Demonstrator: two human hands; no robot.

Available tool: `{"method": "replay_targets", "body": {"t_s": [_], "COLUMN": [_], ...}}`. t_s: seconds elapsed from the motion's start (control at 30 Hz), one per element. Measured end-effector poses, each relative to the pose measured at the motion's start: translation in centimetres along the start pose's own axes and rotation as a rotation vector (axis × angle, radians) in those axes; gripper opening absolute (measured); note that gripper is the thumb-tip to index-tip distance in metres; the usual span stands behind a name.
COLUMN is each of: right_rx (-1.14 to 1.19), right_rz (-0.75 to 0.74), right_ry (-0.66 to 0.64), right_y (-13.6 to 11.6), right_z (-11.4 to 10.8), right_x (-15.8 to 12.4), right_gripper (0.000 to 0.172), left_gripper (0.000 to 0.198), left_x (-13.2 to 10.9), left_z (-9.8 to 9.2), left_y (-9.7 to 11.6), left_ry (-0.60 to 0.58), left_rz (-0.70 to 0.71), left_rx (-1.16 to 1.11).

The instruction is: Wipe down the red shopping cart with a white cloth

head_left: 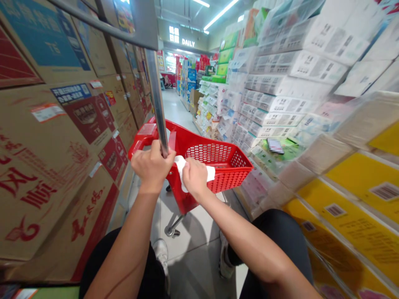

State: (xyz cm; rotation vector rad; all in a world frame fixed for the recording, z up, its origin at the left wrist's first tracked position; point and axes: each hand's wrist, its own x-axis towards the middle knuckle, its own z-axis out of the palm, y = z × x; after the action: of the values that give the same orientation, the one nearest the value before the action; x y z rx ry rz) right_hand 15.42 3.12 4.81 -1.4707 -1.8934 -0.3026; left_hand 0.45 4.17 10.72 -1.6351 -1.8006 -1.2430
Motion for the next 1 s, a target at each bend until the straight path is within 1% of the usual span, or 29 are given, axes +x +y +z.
{"method": "replay_targets", "body": {"t_s": [0.03,0.07,0.1,0.13,0.17,0.23,0.3,0.37,0.43,0.5,0.53,0.57,0.6,0.63,0.7,0.77,0.87,0.9,0.93,0.97,1.0], "right_rx": [0.027,0.044,0.052,0.049,0.034,-0.028,-0.115,-0.201,-0.272,-0.308,-0.312,-0.303,-0.285,-0.26,-0.197,-0.151,0.022,0.05,0.067,0.079,0.087], "right_rz": [-0.019,-0.04,-0.065,-0.087,-0.103,-0.1,-0.067,-0.033,0.019,0.083,0.122,0.16,0.189,0.204,0.183,0.122,0.06,0.053,0.044,0.022,-0.013], "right_ry": [0.01,0.005,-0.011,-0.034,-0.056,-0.086,-0.096,-0.108,-0.129,-0.133,-0.119,-0.094,-0.069,-0.05,-0.038,-0.045,0.027,0.042,0.044,0.035,0.012], "right_y": [-1.2,-1.9,-1.8,-1.2,0.0,3.7,8.5,13.3,17.4,19.9,20.3,20.1,19.3,17.9,13.7,8.2,0.1,-1.9,-3.3,-4.1,-4.3], "right_z": [0.0,0.0,0.0,-0.1,-0.1,-0.2,-0.6,-1.5,-2.7,-3.7,-4.0,-4.1,-4.0,-3.7,-2.5,-1.1,0.3,0.4,0.4,0.3,0.2], "right_x": [0.2,0.3,0.4,0.2,0.0,-0.8,-1.8,-2.8,-3.4,-3.7,-3.7,-3.5,-3.3,-3.0,-2.3,-1.5,-0.2,0.3,0.8,1.1,1.3], "right_gripper": [0.033,0.033,0.033,0.033,0.033,0.035,0.037,0.038,0.038,0.036,0.036,0.037,0.038,0.039,0.038,0.034,0.033,0.034,0.034,0.034,0.034], "left_gripper": [0.02,0.02,0.02,0.019,0.019,0.018,0.019,0.02,0.02,0.021,0.022,0.022,0.023,0.023,0.022,0.021,0.02,0.02,0.02,0.021,0.021], "left_x": [0.0,0.1,0.2,0.2,0.3,0.3,0.4,0.5,0.5,0.6,0.6,0.6,0.5,0.5,0.5,0.5,0.6,0.7,0.7,0.8,0.9], "left_z": [-0.1,-0.1,-0.2,-0.3,-0.4,-0.6,-0.7,-0.8,-0.7,-0.6,-0.5,-0.4,-0.4,-0.3,-0.2,-0.1,0.3,0.5,0.7,0.8,0.9], "left_y": [-0.1,-0.2,-0.3,-0.4,-0.6,-0.8,-1.0,-1.1,-1.2,-1.2,-1.1,-1.0,-0.9,-0.7,-0.4,-0.1,-0.1,-0.3,-0.6,-1.0,-1.3], "left_ry": [0.003,0.006,0.009,0.01,0.013,0.026,0.036,0.034,0.024,0.013,0.007,0.001,-0.004,-0.007,-0.006,-0.001,0.001,-0.002,-0.006,-0.013,-0.02], "left_rz": [-0.007,-0.013,-0.016,-0.016,-0.016,-0.02,-0.027,-0.029,-0.025,-0.019,-0.018,-0.018,-0.021,-0.026,-0.043,-0.058,-0.072,-0.077,-0.084,-0.09,-0.094], "left_rx": [0.0,0.0,0.0,0.0,0.0,0.005,0.011,0.014,0.016,0.02,0.022,0.022,0.021,0.018,0.013,0.012,0.007,0.005,0.002,-0.001,-0.003]}}
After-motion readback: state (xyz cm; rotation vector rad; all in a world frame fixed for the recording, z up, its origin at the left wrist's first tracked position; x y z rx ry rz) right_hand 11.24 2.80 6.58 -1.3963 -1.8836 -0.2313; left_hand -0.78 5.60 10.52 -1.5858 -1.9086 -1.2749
